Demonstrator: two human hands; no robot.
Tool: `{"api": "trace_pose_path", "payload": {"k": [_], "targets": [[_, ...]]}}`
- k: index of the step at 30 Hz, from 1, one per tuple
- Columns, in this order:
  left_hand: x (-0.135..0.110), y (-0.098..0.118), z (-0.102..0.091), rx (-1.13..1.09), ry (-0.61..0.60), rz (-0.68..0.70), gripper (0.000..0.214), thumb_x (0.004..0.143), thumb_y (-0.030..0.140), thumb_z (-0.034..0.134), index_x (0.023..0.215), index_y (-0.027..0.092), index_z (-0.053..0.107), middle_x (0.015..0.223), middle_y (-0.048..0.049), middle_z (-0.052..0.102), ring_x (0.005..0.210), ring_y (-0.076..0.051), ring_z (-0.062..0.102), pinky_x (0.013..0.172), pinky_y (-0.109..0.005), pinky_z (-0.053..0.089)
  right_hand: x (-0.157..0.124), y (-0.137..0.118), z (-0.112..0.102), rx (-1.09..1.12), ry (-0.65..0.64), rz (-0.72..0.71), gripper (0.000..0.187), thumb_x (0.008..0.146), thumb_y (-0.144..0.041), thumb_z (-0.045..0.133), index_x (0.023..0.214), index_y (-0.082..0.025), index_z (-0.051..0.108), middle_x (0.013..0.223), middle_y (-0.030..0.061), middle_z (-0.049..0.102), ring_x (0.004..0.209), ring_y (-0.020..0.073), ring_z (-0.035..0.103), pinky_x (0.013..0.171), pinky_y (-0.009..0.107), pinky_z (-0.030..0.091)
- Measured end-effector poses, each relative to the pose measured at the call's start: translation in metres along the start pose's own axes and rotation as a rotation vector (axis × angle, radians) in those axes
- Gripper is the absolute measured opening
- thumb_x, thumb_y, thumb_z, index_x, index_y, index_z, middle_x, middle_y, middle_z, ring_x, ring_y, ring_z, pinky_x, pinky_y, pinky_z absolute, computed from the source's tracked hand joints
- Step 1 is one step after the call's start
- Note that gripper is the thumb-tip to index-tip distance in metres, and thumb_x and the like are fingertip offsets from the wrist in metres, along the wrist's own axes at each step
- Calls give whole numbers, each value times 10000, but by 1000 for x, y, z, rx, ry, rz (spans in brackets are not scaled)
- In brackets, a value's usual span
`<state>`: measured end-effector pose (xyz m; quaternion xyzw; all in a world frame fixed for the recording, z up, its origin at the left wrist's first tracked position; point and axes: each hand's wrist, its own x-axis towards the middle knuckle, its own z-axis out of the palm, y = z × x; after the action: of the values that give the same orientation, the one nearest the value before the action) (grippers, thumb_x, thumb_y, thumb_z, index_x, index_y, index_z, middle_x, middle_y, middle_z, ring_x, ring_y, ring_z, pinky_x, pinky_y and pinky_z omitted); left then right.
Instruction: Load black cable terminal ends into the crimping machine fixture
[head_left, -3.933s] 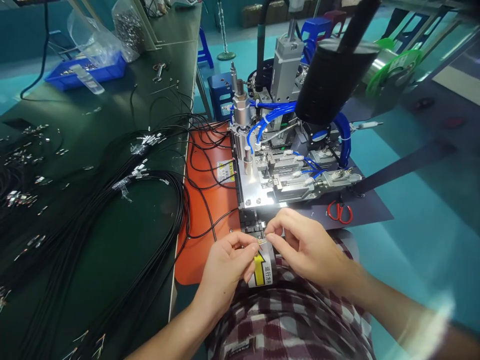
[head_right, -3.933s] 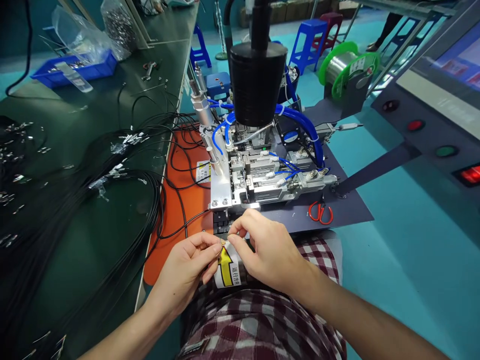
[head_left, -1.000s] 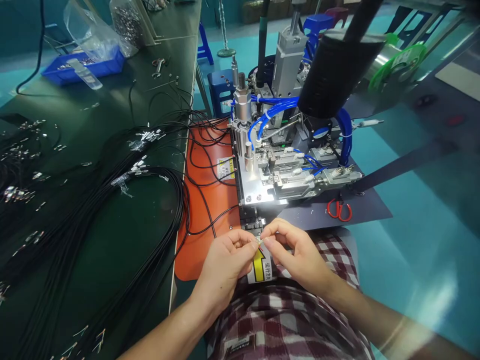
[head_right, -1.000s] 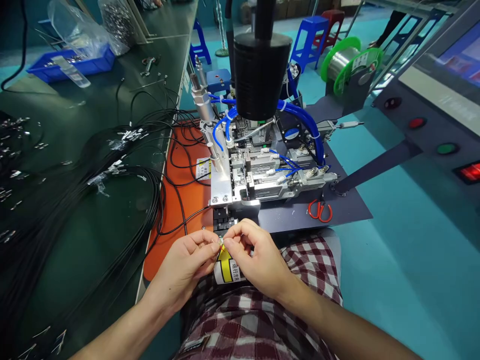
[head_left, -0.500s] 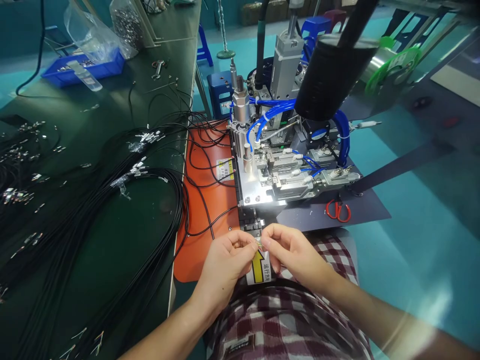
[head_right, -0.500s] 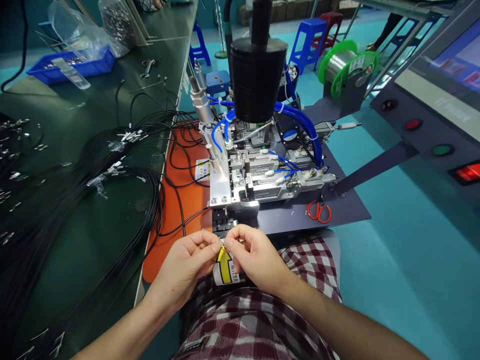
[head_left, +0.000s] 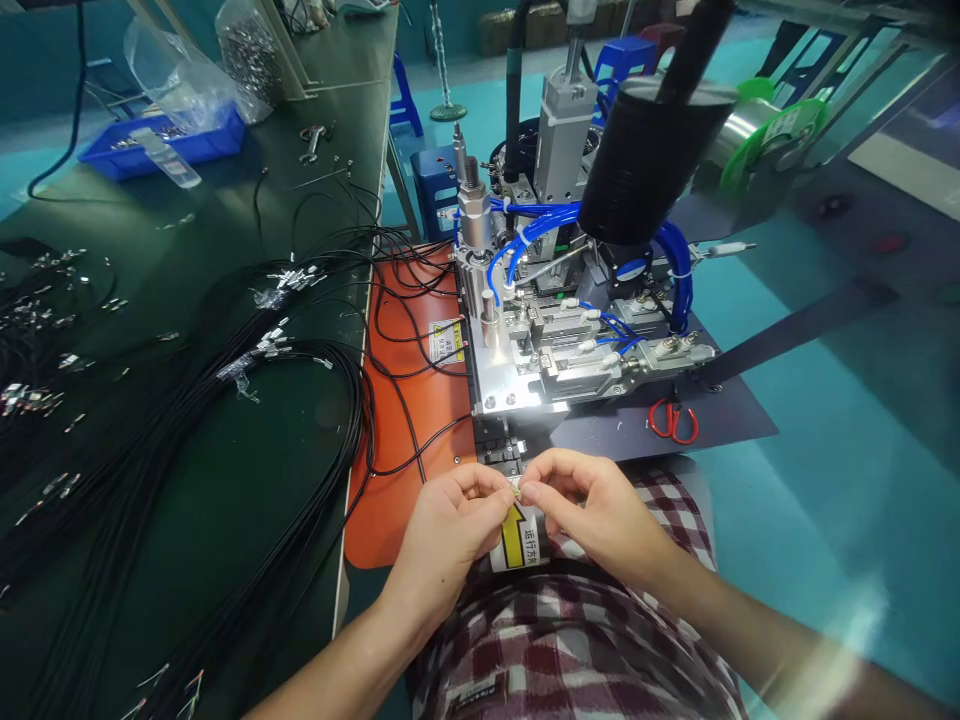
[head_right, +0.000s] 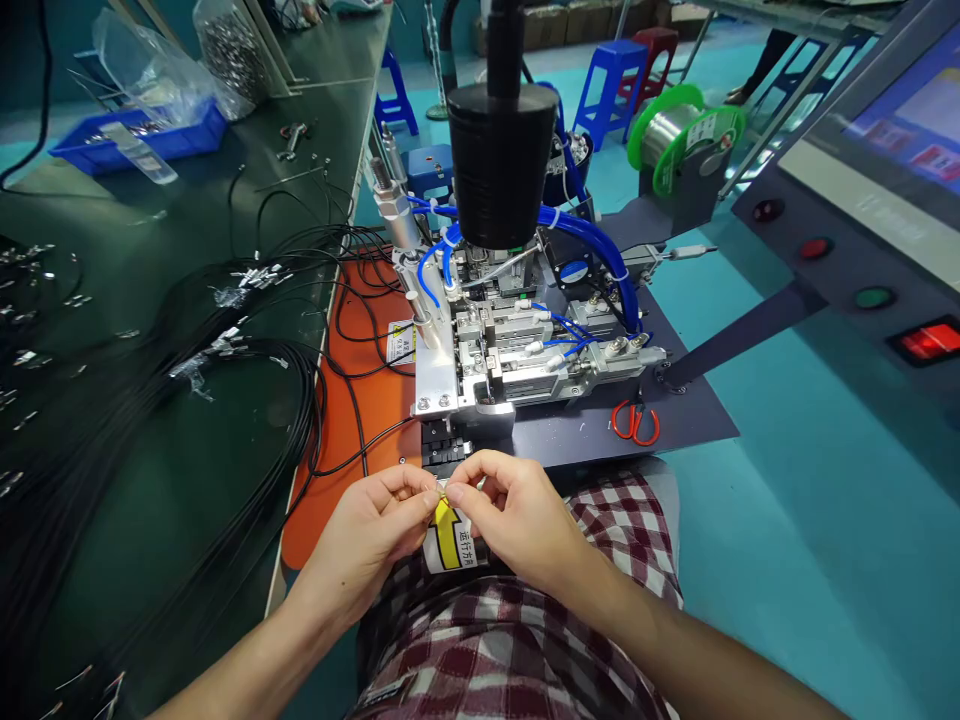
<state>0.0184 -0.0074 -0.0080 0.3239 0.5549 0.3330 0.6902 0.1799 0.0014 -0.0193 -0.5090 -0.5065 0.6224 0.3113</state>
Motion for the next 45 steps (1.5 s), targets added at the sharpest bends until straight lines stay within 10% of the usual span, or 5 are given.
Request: {"api": "trace_pose_path", "payload": {"k": [18, 45], "targets": [[-1, 2, 3, -76, 21, 14, 233, 726, 333, 710, 727, 147, 569, 427, 109, 327, 403, -22, 189, 416, -183, 104, 0, 4, 10, 334, -3, 131, 244, 708, -373, 702, 695, -158, 587, 495, -74, 480, 433, 74, 409, 467, 221, 300], [1, -3, 2, -70, 17, 24, 238, 745, 331, 697, 733, 151, 542, 440, 110, 340, 414, -24, 194, 405, -166, 127, 0, 5, 13, 231, 64, 25, 224, 801, -372, 639, 731, -168, 579, 601, -34, 519, 479, 93, 462, 475, 233, 363]]}}
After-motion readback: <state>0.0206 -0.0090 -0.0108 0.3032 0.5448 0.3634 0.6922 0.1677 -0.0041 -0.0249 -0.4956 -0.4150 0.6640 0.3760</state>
